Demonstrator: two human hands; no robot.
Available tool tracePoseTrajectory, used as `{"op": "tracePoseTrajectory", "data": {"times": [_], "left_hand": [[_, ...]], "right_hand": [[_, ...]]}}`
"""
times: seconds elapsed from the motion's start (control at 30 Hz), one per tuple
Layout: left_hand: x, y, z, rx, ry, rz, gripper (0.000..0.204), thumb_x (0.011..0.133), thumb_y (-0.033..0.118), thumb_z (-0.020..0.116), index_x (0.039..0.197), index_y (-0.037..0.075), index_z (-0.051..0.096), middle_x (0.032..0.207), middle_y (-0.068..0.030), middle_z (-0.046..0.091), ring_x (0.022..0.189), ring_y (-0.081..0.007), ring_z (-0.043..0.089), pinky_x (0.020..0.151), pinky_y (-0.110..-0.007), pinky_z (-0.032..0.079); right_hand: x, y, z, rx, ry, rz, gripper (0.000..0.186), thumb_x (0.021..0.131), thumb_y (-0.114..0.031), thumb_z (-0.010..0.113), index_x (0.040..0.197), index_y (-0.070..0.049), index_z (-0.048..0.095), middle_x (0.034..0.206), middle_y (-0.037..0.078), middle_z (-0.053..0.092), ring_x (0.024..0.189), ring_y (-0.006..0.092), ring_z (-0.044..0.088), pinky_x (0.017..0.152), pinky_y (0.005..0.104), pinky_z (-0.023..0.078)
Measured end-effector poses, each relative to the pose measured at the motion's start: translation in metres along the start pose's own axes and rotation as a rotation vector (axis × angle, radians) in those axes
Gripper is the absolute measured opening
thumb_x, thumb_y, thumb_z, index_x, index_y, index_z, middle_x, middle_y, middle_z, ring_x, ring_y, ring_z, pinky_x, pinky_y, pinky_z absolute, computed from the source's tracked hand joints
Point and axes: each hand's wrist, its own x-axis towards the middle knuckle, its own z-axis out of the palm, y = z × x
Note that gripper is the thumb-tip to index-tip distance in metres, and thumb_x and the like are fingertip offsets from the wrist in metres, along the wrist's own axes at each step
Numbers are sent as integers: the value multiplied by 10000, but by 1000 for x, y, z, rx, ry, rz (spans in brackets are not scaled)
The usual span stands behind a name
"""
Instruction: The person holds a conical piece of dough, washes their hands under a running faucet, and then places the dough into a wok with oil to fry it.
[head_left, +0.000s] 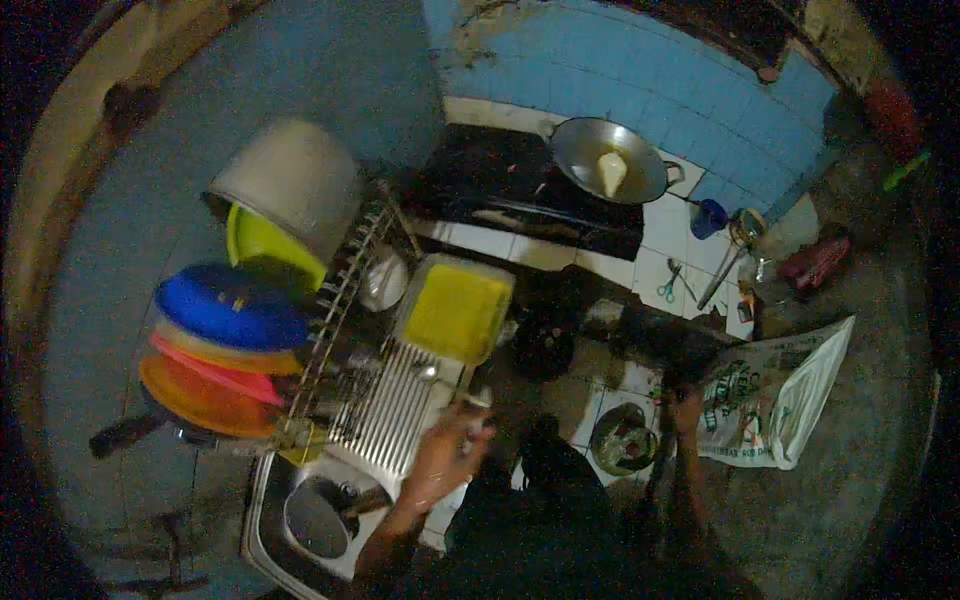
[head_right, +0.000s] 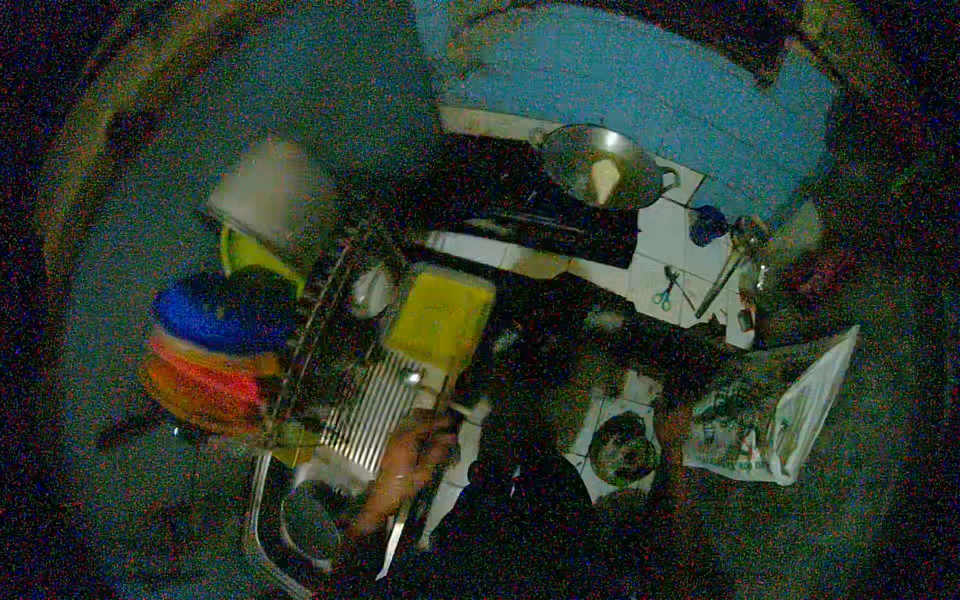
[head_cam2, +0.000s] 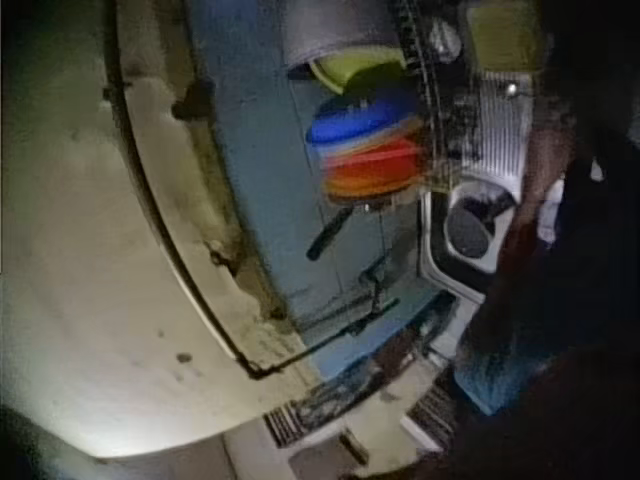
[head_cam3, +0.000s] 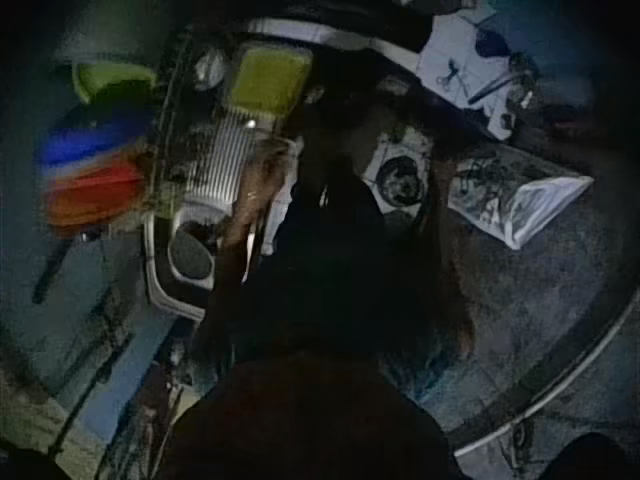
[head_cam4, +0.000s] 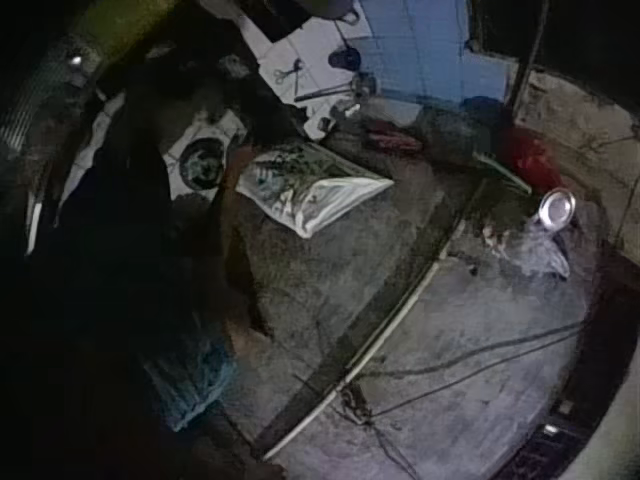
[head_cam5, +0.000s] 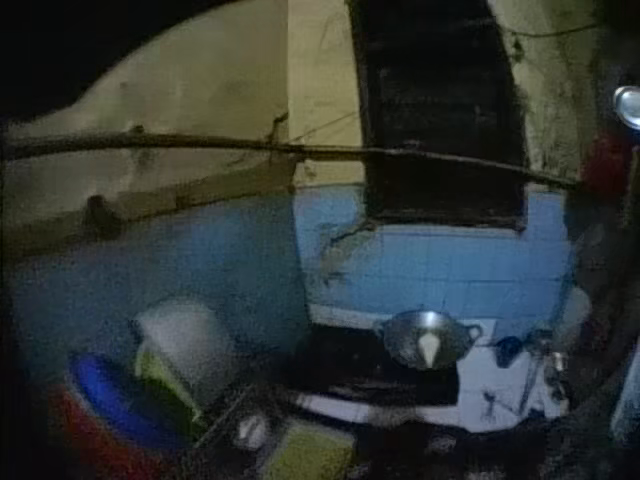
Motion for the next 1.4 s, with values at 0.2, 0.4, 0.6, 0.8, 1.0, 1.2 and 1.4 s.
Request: {"op": "tracePoseTrajectory", "data": {"times": [0.2, 0.4, 0.6, 0.8, 1.0, 1.2, 1.4], "left_hand": [[226, -62, 186, 546, -203, 425, 297, 769, 214, 513, 1014, 45, 514, 982, -145, 538, 875, -297, 530, 714, -386, 431], [406, -118, 292, 808, -304, 144, 302, 765, 219, 516, 1016, 51, 512, 974, -145, 539, 866, -298, 531, 707, -386, 433], [463, -134, 322, 800, -305, 25, 307, 760, 225, 518, 1017, 58, 510, 966, -144, 540, 856, -298, 533, 700, -386, 434], [485, -131, 326, 726, -282, -12, 313, 755, 231, 521, 1019, 64, 508, 958, -143, 541, 846, -299, 534, 693, -387, 435], [493, -127, 314, 631, -247, -48, 318, 750, 236, 524, 1021, 70, 507, 950, -142, 543, 837, -299, 536, 686, -387, 437], [499, -119, 308, 512, -210, -78, 324, 745, 242, 526, 1023, 77, 505, 942, -141, 544, 827, -300, 537, 679, -387, 438], [497, -107, 304, 369, -168, -134, 329, 741, 248, 529, 1025, 83, 503, 935, -140, 545, 818, -300, 539, 672, -387, 440]], "right_hand": [[26, -2, -16, 385, 15, 219, 383, 803, -301, 512, 1043, -5, 473, 1008, 137, 506, 957, 257, 490, 787, 365, 416], [106, 43, -26, 922, -94, 380, 364, 820, -280, 485, 1099, -46, 481, 1013, 107, 531, 902, 210, 525, 795, 325, 417], [166, 64, -57, 942, -96, 502, 318, 815, -251, 497, 1065, -56, 495, 969, 100, 541, 858, 207, 536, 761, 320, 423], [269, 30, -64, 1003, -218, 372, 272, 809, -222, 509, 1031, -65, 508, 925, 92, 552, 815, 203, 547, 728, 316, 430], [389, -71, -92, 521, -369, -255, 247, 797, -188, 530, 1012, -67, 511, 878, 86, 549, 770, 198, 555, 691, 311, 437], [544, -127, -48, 81, -721, -629, 386, 753, -212, 570, 1084, -49, 456, 995, 161, 503, 880, 278, 517, 760, 367, 427], [669, -182, 79, -397, -828, -1087, 519, 673, -239, 630, 1122, -76, 429, 1097, 152, 409, 998, 293, 395, 814, 412, 375]]}}
